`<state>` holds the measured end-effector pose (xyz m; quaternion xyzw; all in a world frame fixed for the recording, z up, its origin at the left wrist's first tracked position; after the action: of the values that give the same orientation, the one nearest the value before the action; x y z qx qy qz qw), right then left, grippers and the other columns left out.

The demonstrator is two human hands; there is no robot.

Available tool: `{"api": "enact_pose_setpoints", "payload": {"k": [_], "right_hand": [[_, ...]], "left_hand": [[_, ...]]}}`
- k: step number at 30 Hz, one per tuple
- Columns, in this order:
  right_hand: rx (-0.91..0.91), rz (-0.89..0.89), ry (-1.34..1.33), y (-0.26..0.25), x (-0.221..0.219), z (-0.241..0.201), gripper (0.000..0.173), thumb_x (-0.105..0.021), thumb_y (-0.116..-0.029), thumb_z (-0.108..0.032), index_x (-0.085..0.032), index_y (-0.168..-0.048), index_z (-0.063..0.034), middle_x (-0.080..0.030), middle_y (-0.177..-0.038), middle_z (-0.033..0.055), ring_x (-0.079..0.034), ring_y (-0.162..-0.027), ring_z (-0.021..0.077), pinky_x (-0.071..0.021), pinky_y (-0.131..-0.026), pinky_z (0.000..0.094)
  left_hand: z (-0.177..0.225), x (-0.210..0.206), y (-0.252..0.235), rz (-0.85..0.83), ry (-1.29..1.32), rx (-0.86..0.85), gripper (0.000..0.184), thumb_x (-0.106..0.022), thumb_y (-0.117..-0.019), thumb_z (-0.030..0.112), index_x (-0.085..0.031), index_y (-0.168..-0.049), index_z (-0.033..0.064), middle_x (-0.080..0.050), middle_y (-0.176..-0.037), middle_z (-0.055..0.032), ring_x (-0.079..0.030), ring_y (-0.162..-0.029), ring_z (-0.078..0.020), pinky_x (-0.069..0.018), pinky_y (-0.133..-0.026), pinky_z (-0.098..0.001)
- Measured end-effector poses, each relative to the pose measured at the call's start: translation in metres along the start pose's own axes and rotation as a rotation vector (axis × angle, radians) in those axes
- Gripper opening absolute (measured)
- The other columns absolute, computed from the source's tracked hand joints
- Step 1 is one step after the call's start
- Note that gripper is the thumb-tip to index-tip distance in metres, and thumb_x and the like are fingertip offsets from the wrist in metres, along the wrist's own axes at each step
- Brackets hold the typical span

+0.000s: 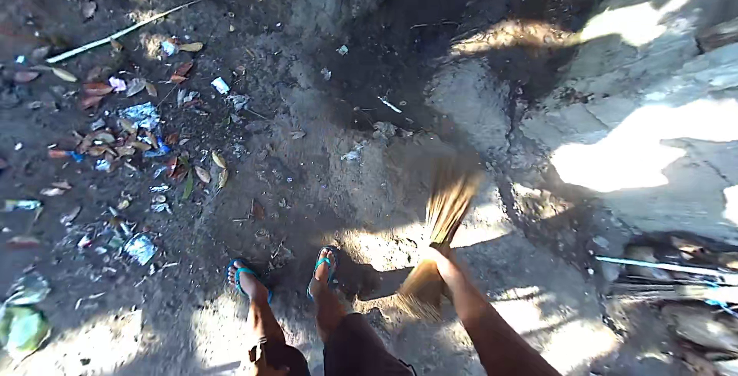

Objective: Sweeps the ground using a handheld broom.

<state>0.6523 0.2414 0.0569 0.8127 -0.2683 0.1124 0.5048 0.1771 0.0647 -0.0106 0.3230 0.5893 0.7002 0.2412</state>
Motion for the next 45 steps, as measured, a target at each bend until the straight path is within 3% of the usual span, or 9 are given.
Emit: {"api": "enact_pose_setpoints", "payload": {"k": [3, 8, 15, 20, 23, 28, 31, 41, 45], "right_hand": [[-0.103, -0.212, 0.110, 0.027, -0.146, 0.045, 0.046, -0.048, -0.1067, -0.038, -0.059, -0.129, 0.0008, -0.067, -0.109, 0.0181, -0.066, -0.095, 0.0246, -0.0564, -0.082, 0.0447], [-0.124, -0.732, 0.663, 0.114, -0.372, 0.127, 0.075, -0.075, -0.0927, -0.025, -0.037, -0.153, -0.0008, -0.052, -0.145, 0.0251, -0.053, -0.133, 0.0339, -0.0432, -0.112, 0.0512], [-0.277, -0.619, 0.413, 0.195, -0.296, 0.075, 0.062, -0.057, -0.1029, -0.014, -0.026, -0.156, -0.0096, -0.064, -0.118, 0.0207, -0.070, -0.094, 0.0309, -0.0600, -0.082, 0.0503], [-0.368, -0.389, 0.141, 0.211, -0.238, 0.085, 0.026, -0.048, -0.1063, -0.024, -0.053, -0.123, -0.0047, -0.067, -0.088, 0.0114, -0.068, -0.078, 0.0216, -0.0605, -0.072, 0.0415], [-0.455, -0.688, 0.014, 0.229, -0.334, 0.092, 0.043, -0.035, -0.1078, -0.041, -0.064, -0.105, -0.0096, -0.070, -0.085, 0.0057, -0.069, -0.077, 0.0146, -0.0605, -0.071, 0.0368], [-0.173, -0.969, 0.968, 0.304, -0.567, 0.126, 0.054, -0.057, -0.1050, -0.027, -0.043, -0.152, -0.0034, -0.053, -0.146, 0.0203, -0.053, -0.134, 0.0287, -0.0409, -0.113, 0.0477], [0.004, -1.292, 1.029, 0.304, -0.640, 0.130, 0.097, -0.074, -0.0914, -0.014, -0.010, -0.165, -0.0130, -0.038, -0.158, 0.0235, -0.048, -0.140, 0.0327, -0.0420, -0.114, 0.0513], [-0.083, -0.413, 0.427, 0.189, -0.397, -0.027, 0.042, -0.052, -0.1064, -0.022, -0.042, -0.142, -0.0026, -0.068, -0.101, 0.0157, -0.070, -0.083, 0.0241, -0.0609, -0.073, 0.0418], [-0.096, -0.426, 0.473, 0.136, -0.448, -0.036, 0.046, -0.052, -0.1033, -0.039, -0.056, -0.132, -0.0041, -0.067, -0.110, 0.0150, -0.067, -0.096, 0.0237, -0.0576, -0.079, 0.0462]], "left_hand": [[-0.053, -0.003, -0.044, 0.029, -0.112, 0.046, 0.115, -0.079, -0.0740, 0.068, -0.034, -0.160, 0.0070, -0.036, -0.162, -0.0266, -0.041, -0.145, -0.0444, -0.0375, -0.115, -0.0648], [-0.082, 0.032, -0.042, 0.010, -0.092, 0.110, 0.110, -0.075, -0.0740, 0.073, -0.035, -0.162, 0.0200, -0.033, -0.166, -0.0171, -0.040, -0.146, -0.0430, -0.0408, -0.110, -0.0675], [-0.122, 0.066, -0.048, -0.063, 0.065, 0.096, 0.109, -0.078, -0.0753, 0.069, -0.034, -0.161, 0.0188, -0.033, -0.165, -0.0172, -0.045, -0.143, -0.0413, -0.0443, -0.107, -0.0664], [-0.147, 0.073, -0.060, -0.047, 0.103, 0.093, 0.111, -0.075, -0.0713, 0.076, -0.037, -0.160, 0.0215, -0.041, -0.160, -0.0175, -0.051, -0.137, -0.0412, -0.0489, -0.101, -0.0659], [-0.150, 0.076, -0.055, -0.066, 0.165, 0.117, 0.109, -0.077, -0.0706, 0.074, -0.037, -0.160, 0.0242, -0.042, -0.159, -0.0169, -0.052, -0.136, -0.0412, -0.0481, -0.101, -0.0675], [-0.167, 0.088, -0.043, -0.053, 0.536, 0.157, 0.067, -0.057, -0.1034, 0.041, -0.037, -0.159, 0.0095, -0.042, -0.159, -0.0222, -0.040, -0.147, -0.0422, -0.0293, -0.117, -0.0689], [-0.162, 0.089, -0.054, -0.065, 0.350, 0.107, 0.105, -0.077, -0.0795, 0.065, -0.033, -0.162, 0.0168, -0.032, -0.166, -0.0163, -0.037, -0.149, -0.0392, -0.0333, -0.113, -0.0710], [-0.143, 0.113, -0.067, -0.037, 0.425, 0.131, 0.112, -0.077, -0.0744, 0.069, -0.031, -0.162, 0.0172, -0.036, -0.163, -0.0178, -0.044, -0.144, -0.0401, -0.0435, -0.108, -0.0667], [-0.130, 0.138, -0.073, 0.015, 0.402, 0.172, 0.111, -0.076, -0.0766, 0.069, -0.031, -0.163, 0.0163, -0.032, -0.165, -0.0184, -0.047, -0.142, -0.0402, -0.0444, -0.108, -0.0640]]}}
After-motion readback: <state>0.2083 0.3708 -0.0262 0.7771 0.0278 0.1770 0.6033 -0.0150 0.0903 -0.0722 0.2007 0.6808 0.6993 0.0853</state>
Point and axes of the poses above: each hand's wrist, its own y-axis away from the middle knuckle, its own x-axis out of the back of the hand, z = x × y, the point moved 8 cm from there along -y, towards the middle knuckle
